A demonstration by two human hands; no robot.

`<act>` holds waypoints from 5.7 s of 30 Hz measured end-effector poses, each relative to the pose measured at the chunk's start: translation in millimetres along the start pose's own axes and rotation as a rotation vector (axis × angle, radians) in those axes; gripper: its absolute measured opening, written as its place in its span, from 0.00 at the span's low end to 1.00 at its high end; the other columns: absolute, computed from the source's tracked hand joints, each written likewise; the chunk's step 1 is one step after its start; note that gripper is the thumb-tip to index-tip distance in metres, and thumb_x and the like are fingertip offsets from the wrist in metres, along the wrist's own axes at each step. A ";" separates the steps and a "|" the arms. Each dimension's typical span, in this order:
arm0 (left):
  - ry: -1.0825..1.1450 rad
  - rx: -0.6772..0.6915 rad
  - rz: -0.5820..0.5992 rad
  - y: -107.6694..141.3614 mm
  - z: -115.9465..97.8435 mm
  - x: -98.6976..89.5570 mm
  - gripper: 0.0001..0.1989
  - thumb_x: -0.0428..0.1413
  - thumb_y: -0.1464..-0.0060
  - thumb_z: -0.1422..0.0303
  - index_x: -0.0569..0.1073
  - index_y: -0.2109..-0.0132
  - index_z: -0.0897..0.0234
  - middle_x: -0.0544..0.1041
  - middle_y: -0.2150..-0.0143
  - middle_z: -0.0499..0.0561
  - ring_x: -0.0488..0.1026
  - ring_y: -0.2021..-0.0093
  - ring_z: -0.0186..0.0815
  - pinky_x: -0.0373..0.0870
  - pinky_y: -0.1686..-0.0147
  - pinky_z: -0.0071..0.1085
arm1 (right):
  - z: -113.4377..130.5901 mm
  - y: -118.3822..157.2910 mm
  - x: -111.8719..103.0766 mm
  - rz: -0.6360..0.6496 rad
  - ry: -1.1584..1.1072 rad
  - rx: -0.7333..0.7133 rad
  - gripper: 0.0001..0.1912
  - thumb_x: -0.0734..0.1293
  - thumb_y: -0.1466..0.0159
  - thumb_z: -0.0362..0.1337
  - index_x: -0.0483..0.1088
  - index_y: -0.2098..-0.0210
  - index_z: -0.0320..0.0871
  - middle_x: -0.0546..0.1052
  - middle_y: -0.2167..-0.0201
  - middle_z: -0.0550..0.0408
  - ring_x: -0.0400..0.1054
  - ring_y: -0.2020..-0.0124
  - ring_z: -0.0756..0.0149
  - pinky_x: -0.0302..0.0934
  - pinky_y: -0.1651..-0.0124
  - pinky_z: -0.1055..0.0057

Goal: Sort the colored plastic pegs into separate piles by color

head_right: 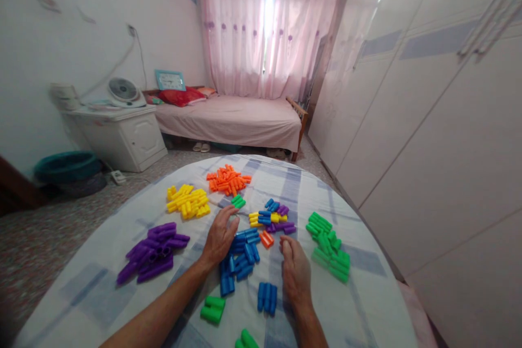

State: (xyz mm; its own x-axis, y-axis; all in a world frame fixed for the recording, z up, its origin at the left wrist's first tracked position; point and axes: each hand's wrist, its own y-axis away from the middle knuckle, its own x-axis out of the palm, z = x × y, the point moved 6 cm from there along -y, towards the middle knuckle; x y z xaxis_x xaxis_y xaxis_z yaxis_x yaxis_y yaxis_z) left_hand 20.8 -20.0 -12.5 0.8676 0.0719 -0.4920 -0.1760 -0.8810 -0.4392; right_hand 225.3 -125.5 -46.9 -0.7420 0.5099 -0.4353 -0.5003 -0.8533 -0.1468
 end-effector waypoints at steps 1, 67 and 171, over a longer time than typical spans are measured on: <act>-0.058 0.013 -0.014 -8.7 3.9 -1.0 0.14 0.48 0.43 0.68 0.69 0.51 0.65 0.69 0.47 0.57 0.64 0.44 0.39 0.59 0.43 0.42 | -1.0 0.0 0.1 0.000 0.004 0.002 0.22 0.55 0.38 0.51 0.71 0.58 0.44 0.76 0.58 0.50 0.70 0.58 0.61 0.61 0.56 0.68; -0.918 0.040 0.186 -85.7 33.2 -90.2 0.18 0.50 0.49 0.66 0.70 0.50 0.62 0.72 0.53 0.55 0.70 0.54 0.43 0.64 0.54 0.36 | 5.4 -0.9 1.5 -0.004 0.100 -0.071 0.19 0.55 0.38 0.47 0.71 0.58 0.44 0.76 0.59 0.53 0.68 0.58 0.62 0.59 0.54 0.69; 0.369 -0.115 0.197 0.7 22.3 2.6 0.21 0.37 0.38 0.58 0.71 0.54 0.63 0.75 0.57 0.52 0.72 0.57 0.35 0.67 0.54 0.32 | 19.1 5.4 4.1 0.057 0.161 -0.081 0.18 0.58 0.39 0.42 0.68 0.53 0.43 0.73 0.54 0.50 0.68 0.54 0.62 0.61 0.53 0.68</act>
State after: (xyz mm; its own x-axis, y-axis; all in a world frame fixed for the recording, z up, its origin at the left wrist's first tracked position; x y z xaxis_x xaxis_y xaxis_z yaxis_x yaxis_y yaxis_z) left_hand 12.5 -10.0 -30.9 0.9344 -0.2562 -0.2474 -0.3199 -0.9091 -0.2668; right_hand 211.1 -125.9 -32.5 -0.6838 0.4421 -0.5805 -0.4169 -0.8896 -0.1864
